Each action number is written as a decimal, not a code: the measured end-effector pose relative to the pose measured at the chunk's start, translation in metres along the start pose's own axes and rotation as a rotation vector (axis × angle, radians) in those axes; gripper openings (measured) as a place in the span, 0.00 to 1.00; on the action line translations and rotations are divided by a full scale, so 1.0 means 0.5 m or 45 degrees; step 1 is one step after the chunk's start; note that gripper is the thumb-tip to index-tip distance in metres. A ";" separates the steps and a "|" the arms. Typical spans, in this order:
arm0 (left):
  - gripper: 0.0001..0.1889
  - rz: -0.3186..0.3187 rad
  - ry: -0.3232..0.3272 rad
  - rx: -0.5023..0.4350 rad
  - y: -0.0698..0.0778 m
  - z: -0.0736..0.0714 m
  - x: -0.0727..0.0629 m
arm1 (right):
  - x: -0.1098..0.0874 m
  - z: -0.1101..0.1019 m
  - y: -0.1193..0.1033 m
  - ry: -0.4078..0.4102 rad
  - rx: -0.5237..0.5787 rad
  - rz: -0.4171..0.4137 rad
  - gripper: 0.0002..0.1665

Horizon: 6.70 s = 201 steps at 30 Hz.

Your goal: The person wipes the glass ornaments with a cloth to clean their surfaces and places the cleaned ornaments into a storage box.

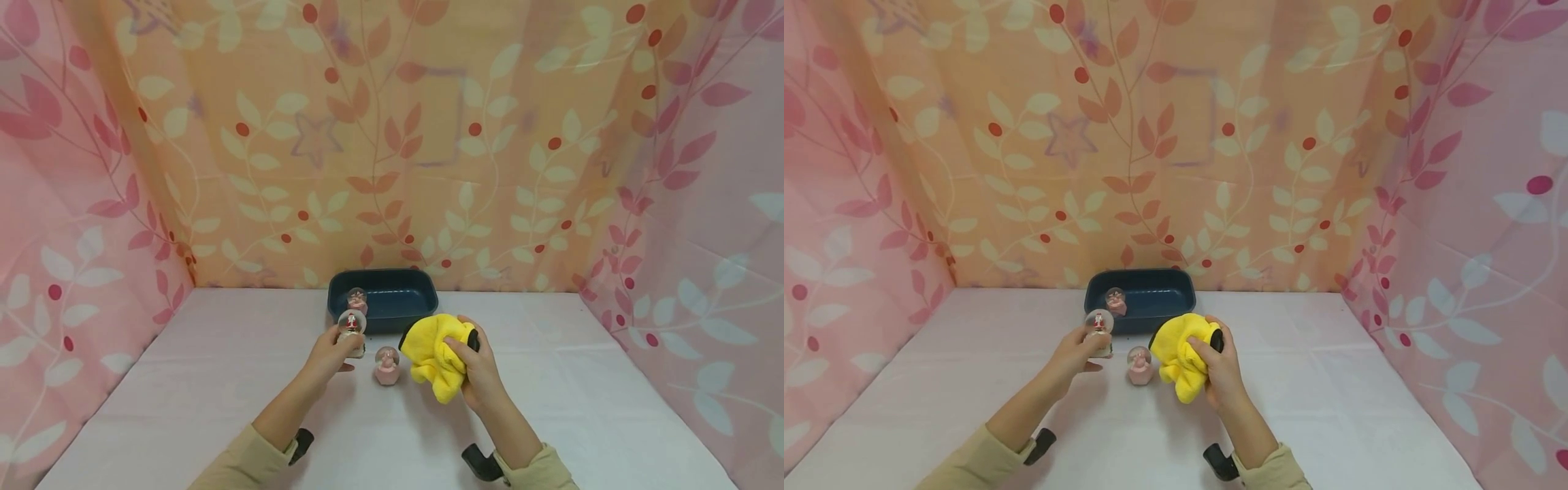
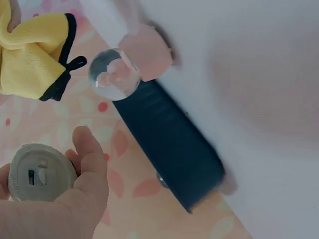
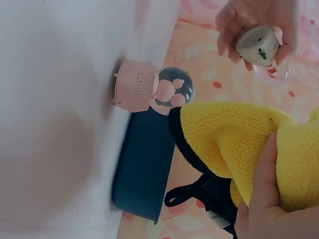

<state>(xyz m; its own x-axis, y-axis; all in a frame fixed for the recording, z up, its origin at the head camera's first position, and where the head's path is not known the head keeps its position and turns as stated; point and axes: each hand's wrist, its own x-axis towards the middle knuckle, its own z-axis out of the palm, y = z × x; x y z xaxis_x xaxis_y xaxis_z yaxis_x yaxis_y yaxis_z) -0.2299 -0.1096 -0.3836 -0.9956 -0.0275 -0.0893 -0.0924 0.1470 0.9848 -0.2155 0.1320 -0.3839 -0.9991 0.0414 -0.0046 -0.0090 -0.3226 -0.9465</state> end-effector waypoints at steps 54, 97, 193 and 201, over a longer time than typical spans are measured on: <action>0.26 0.203 -0.451 -0.258 0.019 0.067 -0.036 | 0.006 0.060 -0.014 -0.357 -0.199 -0.434 0.45; 0.31 0.129 -0.745 -0.716 0.014 0.067 -0.038 | 0.025 0.046 -0.008 -0.249 0.218 -0.400 0.34; 0.23 0.180 -0.471 -0.275 0.016 0.082 -0.054 | 0.007 0.069 -0.001 -0.117 -0.142 -0.512 0.38; 0.28 0.149 -0.614 -0.427 0.008 0.074 -0.051 | 0.012 0.069 -0.002 -0.037 -0.032 -0.454 0.34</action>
<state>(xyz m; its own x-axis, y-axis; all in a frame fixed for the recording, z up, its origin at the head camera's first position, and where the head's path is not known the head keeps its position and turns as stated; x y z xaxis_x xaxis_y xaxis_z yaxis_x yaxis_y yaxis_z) -0.2056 -0.0719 -0.3830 -0.9000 0.4338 0.0423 -0.0506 -0.2003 0.9784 -0.2230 0.1002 -0.3719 -0.9341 0.1202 0.3361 -0.3565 -0.2691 -0.8947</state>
